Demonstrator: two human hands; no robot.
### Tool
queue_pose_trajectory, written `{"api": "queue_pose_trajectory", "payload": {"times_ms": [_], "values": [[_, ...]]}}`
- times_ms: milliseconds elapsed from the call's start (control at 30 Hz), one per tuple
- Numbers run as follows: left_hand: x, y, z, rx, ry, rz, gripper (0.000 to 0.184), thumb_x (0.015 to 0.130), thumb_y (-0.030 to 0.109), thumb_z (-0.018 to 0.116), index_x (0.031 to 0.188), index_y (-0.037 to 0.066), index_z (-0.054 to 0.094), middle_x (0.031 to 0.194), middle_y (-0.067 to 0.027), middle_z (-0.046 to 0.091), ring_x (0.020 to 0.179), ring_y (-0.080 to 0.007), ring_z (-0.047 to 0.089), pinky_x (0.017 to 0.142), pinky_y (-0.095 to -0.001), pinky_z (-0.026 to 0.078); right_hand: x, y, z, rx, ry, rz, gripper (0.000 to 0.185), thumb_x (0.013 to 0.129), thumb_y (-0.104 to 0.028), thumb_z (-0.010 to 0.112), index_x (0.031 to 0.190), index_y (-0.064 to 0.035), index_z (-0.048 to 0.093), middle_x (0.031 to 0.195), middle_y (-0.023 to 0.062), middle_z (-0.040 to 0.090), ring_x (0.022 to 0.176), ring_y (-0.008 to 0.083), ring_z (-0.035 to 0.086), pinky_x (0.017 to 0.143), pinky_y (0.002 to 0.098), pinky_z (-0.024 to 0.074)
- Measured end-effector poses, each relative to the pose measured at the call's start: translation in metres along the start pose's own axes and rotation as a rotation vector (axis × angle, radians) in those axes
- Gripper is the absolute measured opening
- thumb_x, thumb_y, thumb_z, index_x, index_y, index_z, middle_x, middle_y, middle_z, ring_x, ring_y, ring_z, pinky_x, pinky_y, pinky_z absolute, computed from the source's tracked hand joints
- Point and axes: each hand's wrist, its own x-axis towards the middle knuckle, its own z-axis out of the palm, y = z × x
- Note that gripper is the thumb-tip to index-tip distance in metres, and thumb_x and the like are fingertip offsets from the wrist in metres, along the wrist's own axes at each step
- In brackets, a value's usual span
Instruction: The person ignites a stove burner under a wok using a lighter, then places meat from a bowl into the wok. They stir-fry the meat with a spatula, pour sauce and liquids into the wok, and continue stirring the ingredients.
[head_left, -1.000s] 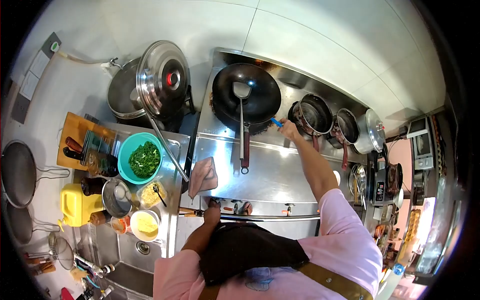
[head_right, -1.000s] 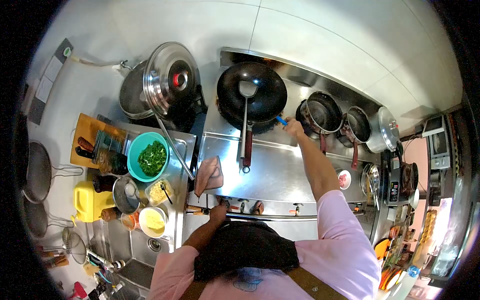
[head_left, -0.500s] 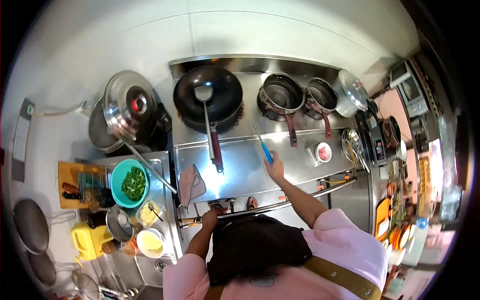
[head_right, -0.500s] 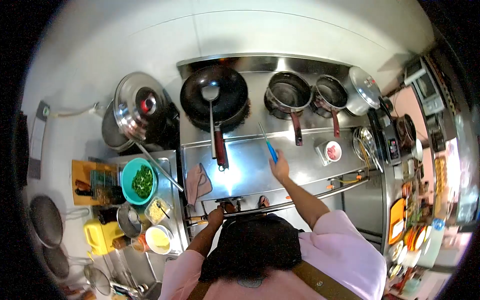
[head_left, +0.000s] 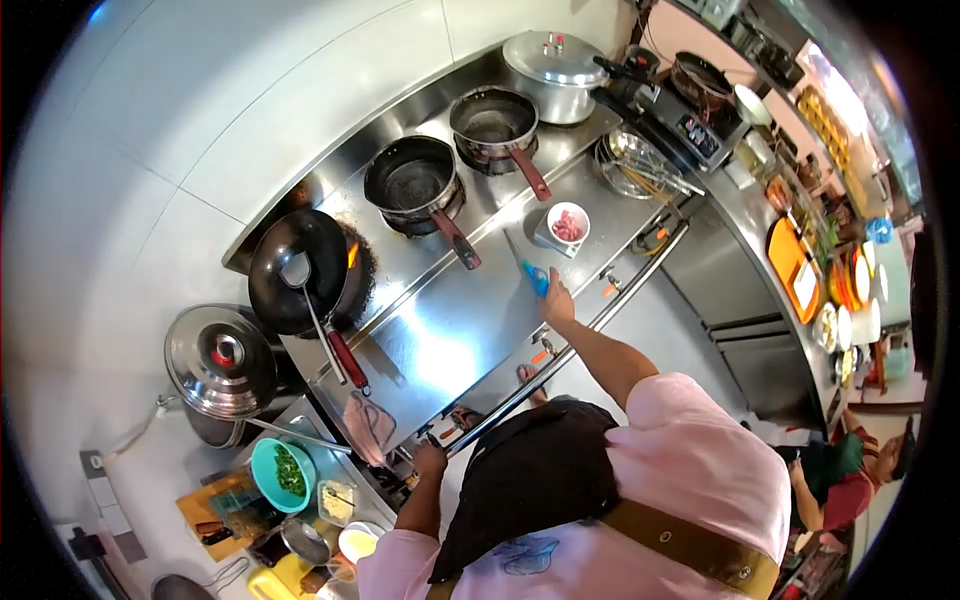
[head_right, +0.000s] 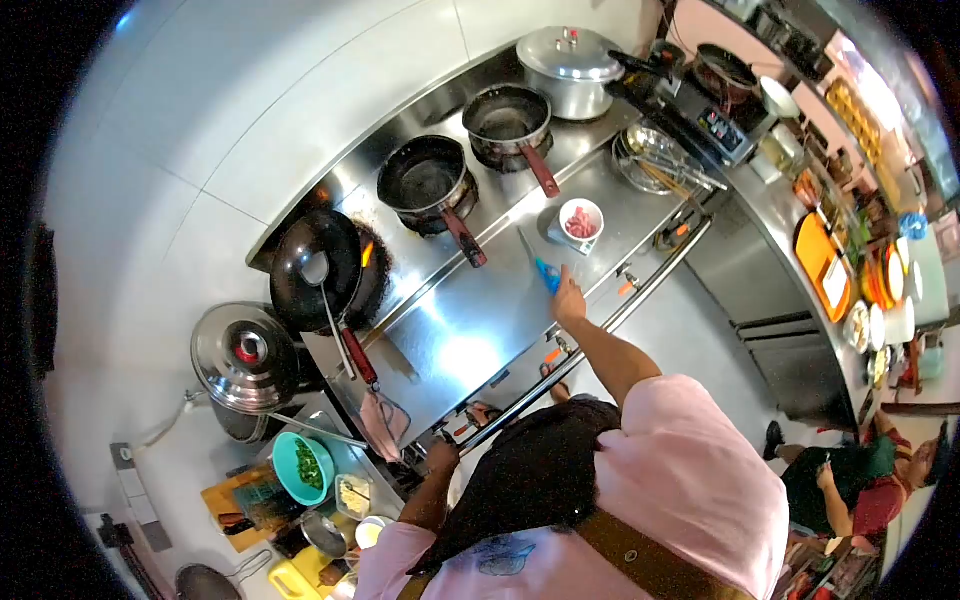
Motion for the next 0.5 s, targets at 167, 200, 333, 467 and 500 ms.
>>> {"api": "queue_pose_trajectory", "payload": {"times_ms": [167,200,333,467,500], "values": [[-0.017,0.032,-0.012,0.047,0.304,0.231,0.041,0.083,0.027,0.064,0.119,0.006,0.058,0.115,-0.0199,0.06,0.107,-0.0416,0.058,0.088,-0.0523,0.048,-0.005,0.007,-0.008,0.01,0.167,-0.101,0.071,0.076,-0.001,0.059,0.143,-0.0054,0.036,0.115,0.0239,0.057,0.104,0.0414,0.056,0.092,0.0491,0.0452],[-0.022,0.046,-0.022,-0.109,0.117,0.139,0.041,0.083,0.021,0.063,0.12,0.003,0.058,0.117,-0.0229,0.059,0.109,-0.0435,0.056,0.091,-0.0528,0.046,-0.008,0.008,-0.011,0.03,0.182,-0.113,0.07,0.076,-0.001,0.059,0.143,-0.0052,0.037,0.113,0.022,0.057,0.104,0.04,0.054,0.092,0.0488,0.0443],[-0.007,0.052,0.004,-0.25,0.105,0.305,0.043,0.083,0.017,0.06,0.121,-0.004,0.056,0.118,-0.0286,0.058,0.108,-0.0466,0.055,0.093,-0.0519,0.045,-0.037,0.021,-0.032,0.207,0.165,-0.137,0.066,0.077,0.002,0.058,0.14,-0.005,0.041,0.11,0.0195,0.057,0.103,0.0389,0.052,0.091,0.0469,0.0438],[0.001,0.059,0.009,-0.096,0.125,0.269,0.037,0.082,0.016,0.062,0.114,-0.001,0.06,0.113,-0.028,0.061,0.105,-0.0455,0.058,0.088,-0.0509,0.048,-0.067,0.044,-0.056,0.31,0.112,-0.094,0.061,0.08,0.004,0.055,0.139,-0.0055,0.042,0.108,0.0183,0.058,0.1,0.0389,0.053,0.091,0.0451,0.0449],[0.005,0.061,0.012,-0.095,0.126,0.212,0.033,0.082,0.017,0.063,0.11,0.001,0.062,0.108,-0.0264,0.064,0.101,-0.0443,0.061,0.084,-0.0506,0.049,-0.072,0.049,-0.062,0.331,0.105,-0.086,0.061,0.08,0.004,0.055,0.139,-0.0057,0.042,0.107,0.0181,0.058,0.1,0.0389,0.054,0.091,0.0452,0.045]]}}
